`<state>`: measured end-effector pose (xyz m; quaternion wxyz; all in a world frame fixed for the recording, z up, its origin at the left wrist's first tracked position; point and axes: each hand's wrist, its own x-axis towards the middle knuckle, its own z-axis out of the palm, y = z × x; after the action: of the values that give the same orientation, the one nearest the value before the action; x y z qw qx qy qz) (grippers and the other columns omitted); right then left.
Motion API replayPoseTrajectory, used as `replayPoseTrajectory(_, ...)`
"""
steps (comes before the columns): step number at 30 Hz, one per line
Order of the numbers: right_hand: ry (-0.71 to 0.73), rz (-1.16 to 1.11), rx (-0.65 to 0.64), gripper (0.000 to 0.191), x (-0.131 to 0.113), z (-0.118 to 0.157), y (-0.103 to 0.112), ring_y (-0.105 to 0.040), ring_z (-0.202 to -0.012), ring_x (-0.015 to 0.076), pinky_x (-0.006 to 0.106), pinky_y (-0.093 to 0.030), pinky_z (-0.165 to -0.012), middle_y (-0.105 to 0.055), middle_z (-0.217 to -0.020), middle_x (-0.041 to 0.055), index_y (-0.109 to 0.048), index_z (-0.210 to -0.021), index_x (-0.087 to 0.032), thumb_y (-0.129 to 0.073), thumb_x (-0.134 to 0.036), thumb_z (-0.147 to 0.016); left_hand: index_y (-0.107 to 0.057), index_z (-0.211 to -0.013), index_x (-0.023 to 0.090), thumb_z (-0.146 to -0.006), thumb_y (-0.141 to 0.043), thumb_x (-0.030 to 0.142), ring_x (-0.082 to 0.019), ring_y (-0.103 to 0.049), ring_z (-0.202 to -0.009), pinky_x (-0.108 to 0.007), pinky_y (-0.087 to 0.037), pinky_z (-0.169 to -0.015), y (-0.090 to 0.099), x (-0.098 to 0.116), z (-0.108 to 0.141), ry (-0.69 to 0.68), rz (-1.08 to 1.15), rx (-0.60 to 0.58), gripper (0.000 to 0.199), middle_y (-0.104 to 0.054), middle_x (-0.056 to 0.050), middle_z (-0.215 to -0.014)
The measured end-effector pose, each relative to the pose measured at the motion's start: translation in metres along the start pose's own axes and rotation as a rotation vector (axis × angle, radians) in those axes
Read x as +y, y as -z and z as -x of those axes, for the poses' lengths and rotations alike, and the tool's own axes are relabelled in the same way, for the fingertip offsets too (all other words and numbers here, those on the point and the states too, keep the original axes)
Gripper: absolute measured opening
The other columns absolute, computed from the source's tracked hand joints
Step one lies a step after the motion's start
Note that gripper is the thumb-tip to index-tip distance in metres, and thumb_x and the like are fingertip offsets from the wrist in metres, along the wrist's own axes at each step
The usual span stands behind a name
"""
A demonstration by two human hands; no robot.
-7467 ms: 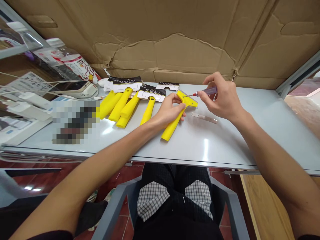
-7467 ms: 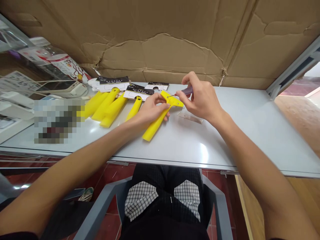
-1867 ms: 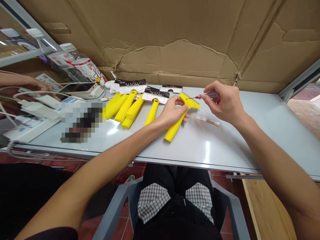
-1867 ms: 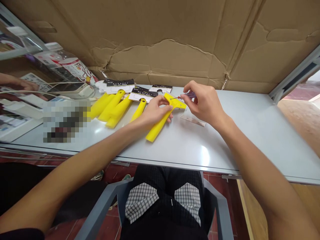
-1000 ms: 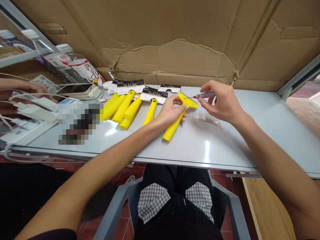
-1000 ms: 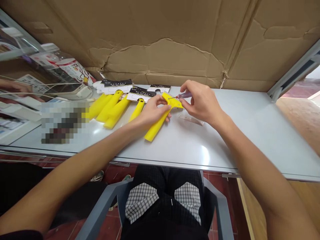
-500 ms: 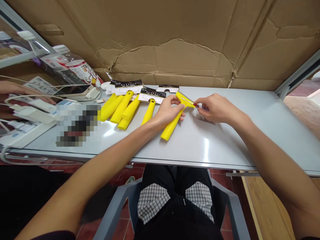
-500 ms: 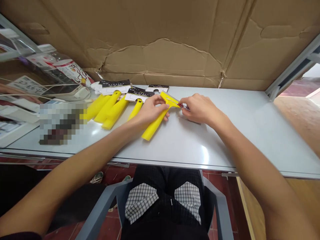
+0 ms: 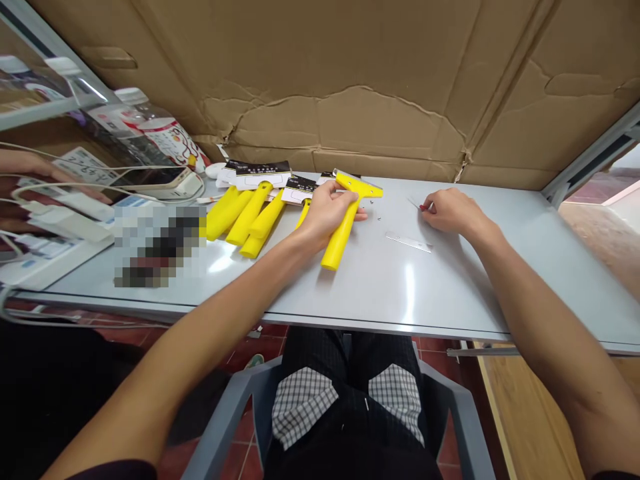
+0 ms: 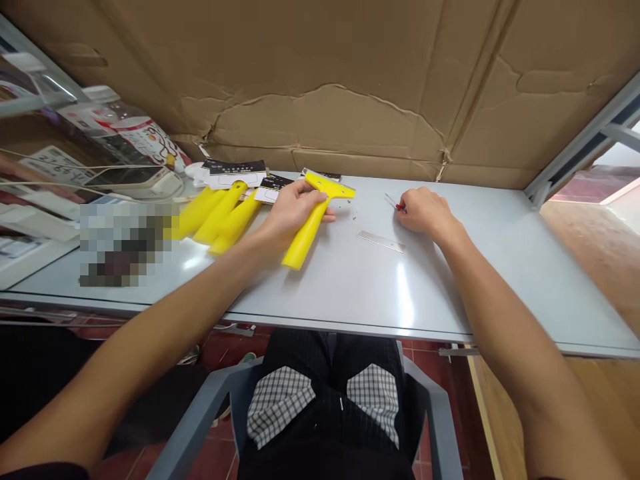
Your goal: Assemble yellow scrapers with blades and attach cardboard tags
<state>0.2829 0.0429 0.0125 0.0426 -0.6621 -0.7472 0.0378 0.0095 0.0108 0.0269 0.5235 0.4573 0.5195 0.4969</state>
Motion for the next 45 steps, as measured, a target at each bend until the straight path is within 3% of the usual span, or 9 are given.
replayPoseTrajectory(7,0.091,0.005,0.096,0.023,-0.021,0.015,0.008,-0.068,-0.095,0.034,0.044,-0.044,-0.068,-0.076,-0.11,0.0138,-0.076,-0.094,-0.023,-0.065,-0.043,-0.092,-0.063,-0.094,0.018,-0.087,-0.071,0.013,-0.015,-0.067,-0.084,-0.026,-0.052,-0.07,0.008,-0.009,-0.015,-0.07,0.026,0.031,0.012,-0.071,-0.006,-0.097)
replayPoseTrajectory(12,0.292,-0.144,-0.223,0.02,-0.038,0.023,0.011,-0.064,-0.072,0.022,0.037,-0.046,-0.063,-0.076,-0.091,0.0042,-0.076,-0.09,-0.028,-0.075,-0.047,-0.088,-0.062,-0.095,0.019,-0.086,-0.07,0.008,-0.016,-0.069,-0.085,-0.029,-0.055,-0.077,0.006,-0.009,-0.015,-0.02,0.098,-0.013,0.016,-0.072,-0.008,-0.1)
replayPoseTrajectory(14,0.312,-0.172,-0.245,0.012,-0.035,0.019,0.008,-0.064,-0.069,0.0195,0.036,-0.047,-0.064,-0.076,-0.089,0.0026,-0.077,-0.093,-0.029,-0.073,-0.04,-0.09,-0.062,-0.095,0.019,-0.086,-0.071,0.009,-0.016,-0.07,-0.086,-0.029,-0.056,-0.078,0.005,-0.01,-0.014,-0.023,0.094,-0.021,0.016,-0.072,-0.008,-0.101)
replayPoseTrajectory(21,0.255,-0.183,-0.028,0.016,-0.013,0.008,0.001,-0.064,-0.071,0.0208,0.036,-0.047,-0.068,-0.076,-0.084,0.0039,-0.076,-0.087,-0.025,-0.066,-0.034,-0.096,-0.066,-0.099,0.017,-0.088,-0.074,0.011,-0.015,-0.072,-0.084,-0.027,-0.056,-0.073,0.005,-0.017,-0.013,-0.009,0.062,-0.105,0.014,-0.075,-0.01,-0.109)
replayPoseTrajectory(27,0.313,-0.253,0.162,0.021,-0.017,-0.022,0.029,-0.071,-0.081,0.0241,0.041,-0.053,-0.084,-0.081,-0.089,0.0082,-0.079,-0.088,-0.02,-0.064,-0.032,-0.097,-0.062,-0.094,0.017,-0.082,-0.079,0.009,-0.015,-0.072,-0.077,-0.027,-0.054,-0.066,0.0,-0.023,-0.014,0.048,0.066,-0.134,0.022,-0.076,-0.008,-0.102)
replayPoseTrajectory(30,0.257,-0.362,0.026,0.023,-0.024,-0.052,0.043,-0.071,-0.077,0.0217,0.039,-0.057,-0.076,-0.082,-0.096,0.0089,-0.081,-0.093,-0.021,-0.07,-0.041,-0.097,-0.061,-0.092,0.017,-0.081,-0.078,0.009,-0.014,-0.07,-0.073,-0.026,-0.052,-0.064,-0.001,-0.024,-0.015,0.05,0.056,-0.134,0.022,-0.074,-0.006,-0.094)
replayPoseTrajectory(33,0.225,-0.584,-0.383,0.025,-0.028,-0.073,0.044,-0.072,-0.078,0.019,0.033,-0.058,-0.064,-0.082,-0.107,0.0094,-0.083,-0.099,-0.024,-0.081,-0.047,-0.09,-0.061,-0.093,0.017,-0.08,-0.078,0.01,-0.014,-0.069,-0.072,-0.026,-0.051,-0.062,0.001,-0.026,-0.018,0.052,0.075,-0.115,0.023,-0.074,-0.006,-0.095)
replayPoseTrajectory(35,0.231,-0.7,-0.533,0.026,-0.029,-0.08,0.039,-0.074,-0.081,0.0183,0.031,-0.06,-0.066,-0.082,-0.109,0.0106,-0.084,-0.094,-0.023,-0.086,-0.047,-0.085,-0.062,-0.095,0.017,-0.081,-0.077,0.011,-0.014,-0.068,-0.072,-0.026,-0.051,-0.062,0.002,-0.027,-0.02,0.051,0.082,-0.108,0.022,-0.073,-0.007,-0.097)
replayPoseTrajectory(45,0.246,-0.671,-0.549,0.025,-0.044,-0.12,0.036,-0.076,-0.082,0.0177,0.029,-0.062,-0.068,-0.082,-0.114,0.0093,-0.085,-0.107,-0.026,-0.084,-0.045,-0.09,-0.062,-0.094,0.016,-0.08,-0.079,0.011,-0.015,-0.069,-0.074,-0.027,-0.054,-0.063,0.005,-0.026,-0.022,0.087,0.106,-0.078,0.022,-0.075,-0.009,-0.098)
